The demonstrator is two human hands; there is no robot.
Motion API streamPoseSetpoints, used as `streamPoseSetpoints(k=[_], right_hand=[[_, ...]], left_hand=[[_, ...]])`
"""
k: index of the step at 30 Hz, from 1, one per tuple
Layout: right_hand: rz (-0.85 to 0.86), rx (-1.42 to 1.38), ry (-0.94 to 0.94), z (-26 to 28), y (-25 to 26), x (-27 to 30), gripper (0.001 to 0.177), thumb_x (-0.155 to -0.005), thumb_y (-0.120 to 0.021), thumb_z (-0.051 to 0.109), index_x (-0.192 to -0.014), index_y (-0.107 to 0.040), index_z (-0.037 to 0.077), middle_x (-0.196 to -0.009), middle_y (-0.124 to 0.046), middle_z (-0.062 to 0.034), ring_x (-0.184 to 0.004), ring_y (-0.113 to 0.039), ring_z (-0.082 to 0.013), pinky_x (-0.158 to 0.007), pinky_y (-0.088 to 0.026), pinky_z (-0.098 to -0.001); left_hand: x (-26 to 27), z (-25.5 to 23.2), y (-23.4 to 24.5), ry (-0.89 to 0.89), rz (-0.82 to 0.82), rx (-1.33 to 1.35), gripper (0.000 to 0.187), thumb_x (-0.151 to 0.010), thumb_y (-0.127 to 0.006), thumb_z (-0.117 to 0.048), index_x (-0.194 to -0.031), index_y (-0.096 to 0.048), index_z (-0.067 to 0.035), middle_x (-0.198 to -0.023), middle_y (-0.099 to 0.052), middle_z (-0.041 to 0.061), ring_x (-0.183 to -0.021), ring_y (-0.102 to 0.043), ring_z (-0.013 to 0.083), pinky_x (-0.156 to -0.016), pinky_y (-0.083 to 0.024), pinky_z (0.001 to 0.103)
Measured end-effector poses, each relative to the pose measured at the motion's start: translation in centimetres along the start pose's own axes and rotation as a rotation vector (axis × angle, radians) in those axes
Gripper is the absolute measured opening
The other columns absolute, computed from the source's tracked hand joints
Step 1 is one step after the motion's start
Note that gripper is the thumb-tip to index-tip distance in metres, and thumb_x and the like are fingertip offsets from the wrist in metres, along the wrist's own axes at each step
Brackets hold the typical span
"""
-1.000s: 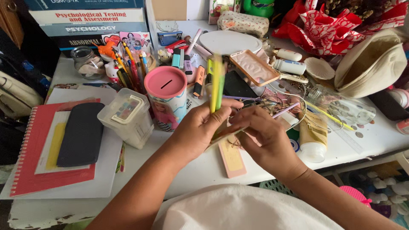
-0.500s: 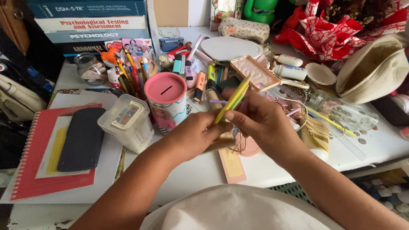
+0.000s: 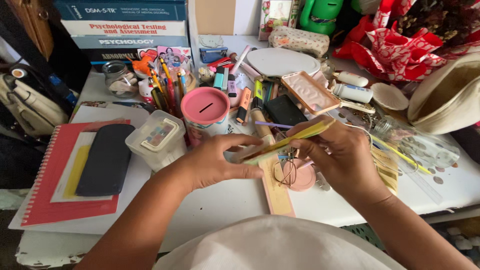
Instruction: The person organizes a cluttered desk by picking up and placing various items into containers. They handle colored pencils, a small box, a pink piggy bank, a beige pouch, and other stationery and cosmetic items, moving them around the desk surface.
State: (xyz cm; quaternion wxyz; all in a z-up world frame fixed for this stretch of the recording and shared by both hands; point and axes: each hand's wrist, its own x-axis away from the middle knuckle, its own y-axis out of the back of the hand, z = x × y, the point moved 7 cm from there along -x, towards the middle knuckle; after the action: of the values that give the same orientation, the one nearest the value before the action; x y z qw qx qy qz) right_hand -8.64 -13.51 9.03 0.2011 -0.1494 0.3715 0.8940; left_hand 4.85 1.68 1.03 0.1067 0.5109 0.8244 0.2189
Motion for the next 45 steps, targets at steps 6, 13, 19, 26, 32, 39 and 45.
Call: streamPoseSetpoints(k=[6,13,19,26,32,39,45], right_hand=[[-0.058,0.092,0.014,-1.0,0.5,-0.3,0.017,-0.09,-0.075,0.006,-0.107,-0.076,0.004,-0.095,-0.077,-0.0053,-0.078,-0.074,-0.0107,-0.063,-0.062,-0.0269],[0.023,-0.114,-0.296,-4.4,-1.2,-1.2,0.024,-0.095,-0.07,0.013,-0.116,-0.074,0.005,-0.092,-0.077,-0.004,-0.08,-0.066,-0.0071,-0.069,-0.055,-0.0245],[0.006,-0.057,-0.241,-3.6,-0.5,-1.8,0.024,-0.095,-0.07,0.016,-0.115,-0.073,0.004,-0.092,-0.076,-0.0039,-0.083,-0.067,-0.0054,-0.074,-0.055,-0.0234],[0.127,0.042,-0.31,-3.6,-2.0,-3.0,0.025,-0.092,-0.072,0.021,-0.114,-0.079,0.01,-0.085,-0.078,-0.0038,-0.074,-0.066,-0.007,-0.066,-0.055,-0.0257],[0.162,0.061,-0.468,-3.5,-1.7,-2.9,0.031,-0.09,-0.073,0.033,-0.114,-0.076,0.013,-0.076,-0.073,-0.0042,-0.072,-0.063,-0.0102,-0.065,-0.053,-0.0291],[0.212,-0.576,-0.737,-5.0,-3.4,-1.0,0.036,-0.092,-0.065,0.033,-0.117,-0.072,0.008,-0.101,-0.069,-0.0031,-0.091,-0.062,-0.0112,-0.08,-0.051,-0.0301],[0.127,-0.801,-0.845,-6.6,-3.3,-0.2,0.04,-0.095,-0.057,0.041,-0.115,-0.07,0.009,-0.102,-0.069,-0.0027,-0.091,-0.062,-0.0148,-0.079,-0.048,-0.0344]], left_hand=[[0.5,-0.8,0.3,-0.213,-0.177,-0.101,0.043,-0.078,-0.081,-0.038,-0.115,-0.077,-0.014,-0.114,-0.075,0.01,-0.112,-0.069,0.0227,-0.098,-0.053,0.039],[0.4,-0.9,0.2,-0.225,-0.271,-0.102,0.031,-0.086,-0.076,-0.021,-0.114,-0.074,-0.008,-0.107,-0.074,0.009,-0.091,-0.074,0.02,-0.081,-0.057,0.033],[1.0,-1.7,0.6,-0.332,-0.343,-0.181,0.024,-0.086,-0.076,-0.014,-0.108,-0.076,-0.006,-0.098,-0.072,0.01,-0.083,-0.073,0.0207,-0.076,-0.057,0.033],[2.1,-1.6,0.4,-0.301,-0.359,-0.144,0.027,-0.085,-0.075,-0.012,-0.111,-0.073,-0.005,-0.101,-0.069,0.01,-0.083,-0.073,0.0218,-0.074,-0.058,0.034],[2.4,-1.6,0.5,-0.286,-0.359,-0.193,0.029,-0.085,-0.074,-0.011,-0.113,-0.073,-0.004,-0.1,-0.069,0.01,-0.084,-0.072,0.0244,-0.074,-0.056,0.035],[2.3,-2.0,0.3,-0.299,-0.358,-0.16,0.027,-0.086,-0.073,-0.011,-0.112,-0.073,-0.004,-0.1,-0.069,0.01,-0.082,-0.072,0.0222,-0.073,-0.057,0.034],[2.1,-1.7,0.3,-0.229,-0.337,-0.159,0.027,-0.086,-0.073,-0.011,-0.112,-0.074,-0.005,-0.099,-0.07,0.01,-0.081,-0.071,0.022,-0.073,-0.056,0.034]])
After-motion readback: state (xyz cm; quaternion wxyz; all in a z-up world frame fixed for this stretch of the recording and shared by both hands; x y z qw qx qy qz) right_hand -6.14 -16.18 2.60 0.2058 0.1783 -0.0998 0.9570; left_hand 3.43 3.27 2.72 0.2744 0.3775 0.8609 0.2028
